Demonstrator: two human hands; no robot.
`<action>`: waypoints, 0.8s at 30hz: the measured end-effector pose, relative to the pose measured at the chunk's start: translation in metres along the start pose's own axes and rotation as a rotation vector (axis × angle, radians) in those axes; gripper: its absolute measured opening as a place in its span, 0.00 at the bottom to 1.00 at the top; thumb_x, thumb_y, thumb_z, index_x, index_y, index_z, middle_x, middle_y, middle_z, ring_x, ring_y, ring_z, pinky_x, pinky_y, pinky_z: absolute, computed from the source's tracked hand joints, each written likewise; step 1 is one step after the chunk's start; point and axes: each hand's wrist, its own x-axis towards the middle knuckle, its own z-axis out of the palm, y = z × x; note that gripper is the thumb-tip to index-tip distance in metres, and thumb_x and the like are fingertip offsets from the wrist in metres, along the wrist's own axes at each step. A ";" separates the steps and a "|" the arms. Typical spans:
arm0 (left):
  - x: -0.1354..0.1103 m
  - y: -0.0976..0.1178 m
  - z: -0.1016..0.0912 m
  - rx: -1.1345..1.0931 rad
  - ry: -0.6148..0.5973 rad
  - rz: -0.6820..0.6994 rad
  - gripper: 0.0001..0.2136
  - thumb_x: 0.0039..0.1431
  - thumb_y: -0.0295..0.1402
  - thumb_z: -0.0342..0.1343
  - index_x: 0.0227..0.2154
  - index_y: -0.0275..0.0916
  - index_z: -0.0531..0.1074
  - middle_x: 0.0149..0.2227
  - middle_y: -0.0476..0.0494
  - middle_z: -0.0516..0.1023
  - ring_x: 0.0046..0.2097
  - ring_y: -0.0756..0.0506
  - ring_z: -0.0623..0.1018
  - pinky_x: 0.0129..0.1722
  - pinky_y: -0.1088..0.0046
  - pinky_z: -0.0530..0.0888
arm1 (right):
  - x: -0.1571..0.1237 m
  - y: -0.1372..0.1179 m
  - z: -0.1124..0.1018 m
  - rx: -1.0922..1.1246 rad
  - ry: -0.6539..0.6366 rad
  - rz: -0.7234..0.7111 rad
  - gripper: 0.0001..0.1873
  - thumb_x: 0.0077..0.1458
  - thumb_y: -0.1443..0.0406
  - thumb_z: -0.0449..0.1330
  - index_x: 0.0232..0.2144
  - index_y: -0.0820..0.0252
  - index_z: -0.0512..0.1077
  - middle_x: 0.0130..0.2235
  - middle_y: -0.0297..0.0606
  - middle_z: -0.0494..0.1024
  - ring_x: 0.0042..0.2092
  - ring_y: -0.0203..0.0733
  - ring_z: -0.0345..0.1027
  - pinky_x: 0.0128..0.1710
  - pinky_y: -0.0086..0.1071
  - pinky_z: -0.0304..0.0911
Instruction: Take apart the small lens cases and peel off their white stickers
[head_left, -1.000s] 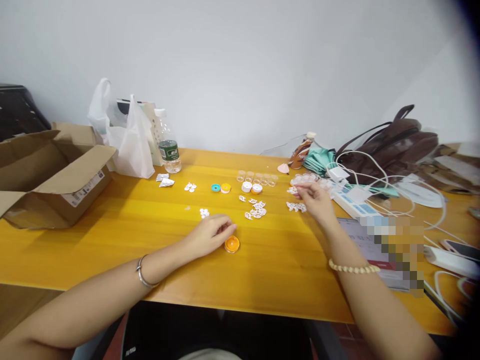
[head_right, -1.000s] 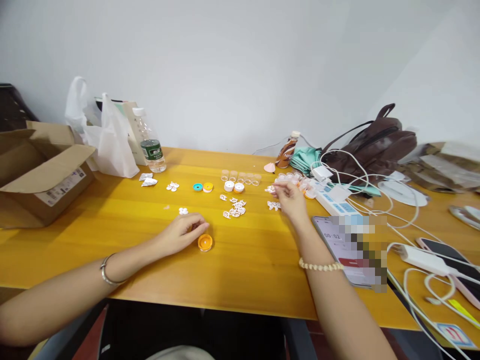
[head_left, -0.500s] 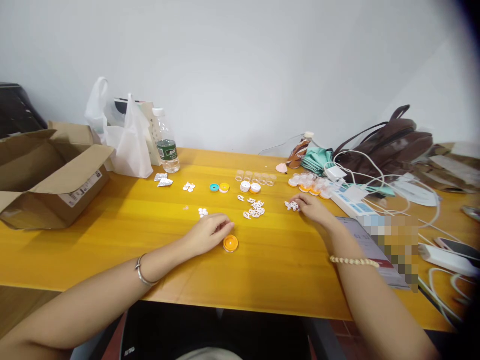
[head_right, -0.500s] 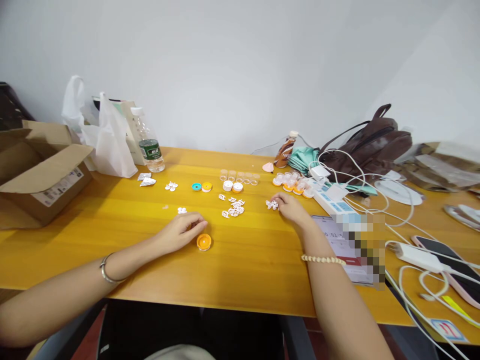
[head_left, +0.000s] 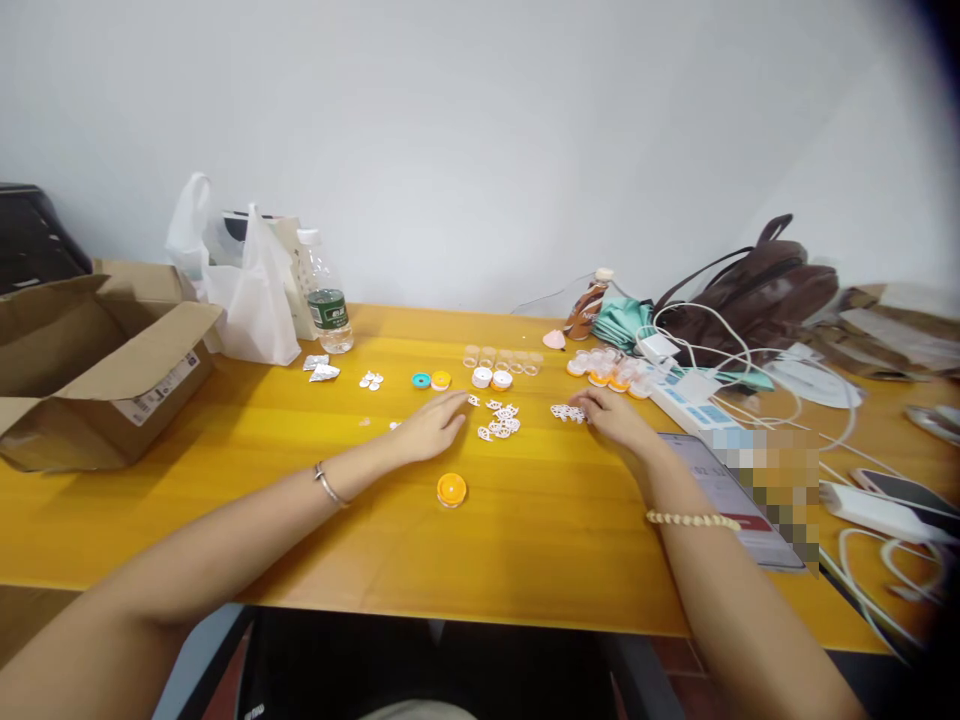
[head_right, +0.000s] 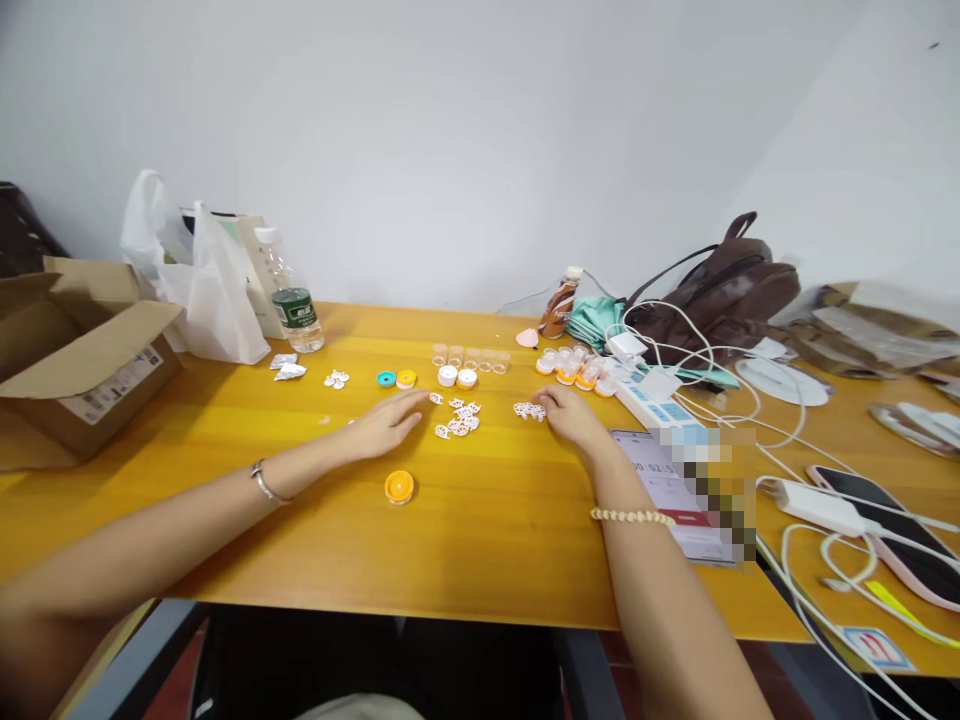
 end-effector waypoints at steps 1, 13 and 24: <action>0.007 -0.002 0.002 0.016 -0.031 -0.013 0.21 0.60 0.32 0.40 0.55 0.31 0.58 0.60 0.35 0.58 0.61 0.42 0.59 0.61 0.63 0.55 | 0.000 0.000 0.000 0.000 0.009 0.000 0.12 0.50 0.68 0.48 0.30 0.62 0.72 0.35 0.42 0.77 0.37 0.42 0.69 0.40 0.34 0.63; 0.004 0.010 0.014 -0.058 -0.273 0.090 0.21 0.63 0.32 0.38 0.59 0.39 0.52 0.63 0.41 0.48 0.64 0.43 0.48 0.62 0.55 0.47 | -0.003 -0.010 0.001 0.052 0.138 -0.045 0.13 0.51 0.67 0.48 0.32 0.60 0.72 0.34 0.41 0.75 0.36 0.44 0.67 0.40 0.37 0.61; -0.049 0.013 -0.036 -0.317 -0.233 0.096 0.19 0.54 0.45 0.53 0.46 0.40 0.65 0.47 0.42 0.70 0.48 0.45 0.70 0.49 0.67 0.66 | -0.045 -0.102 0.019 0.437 0.005 -0.397 0.09 0.55 0.60 0.51 0.35 0.58 0.68 0.33 0.36 0.71 0.34 0.39 0.64 0.35 0.32 0.60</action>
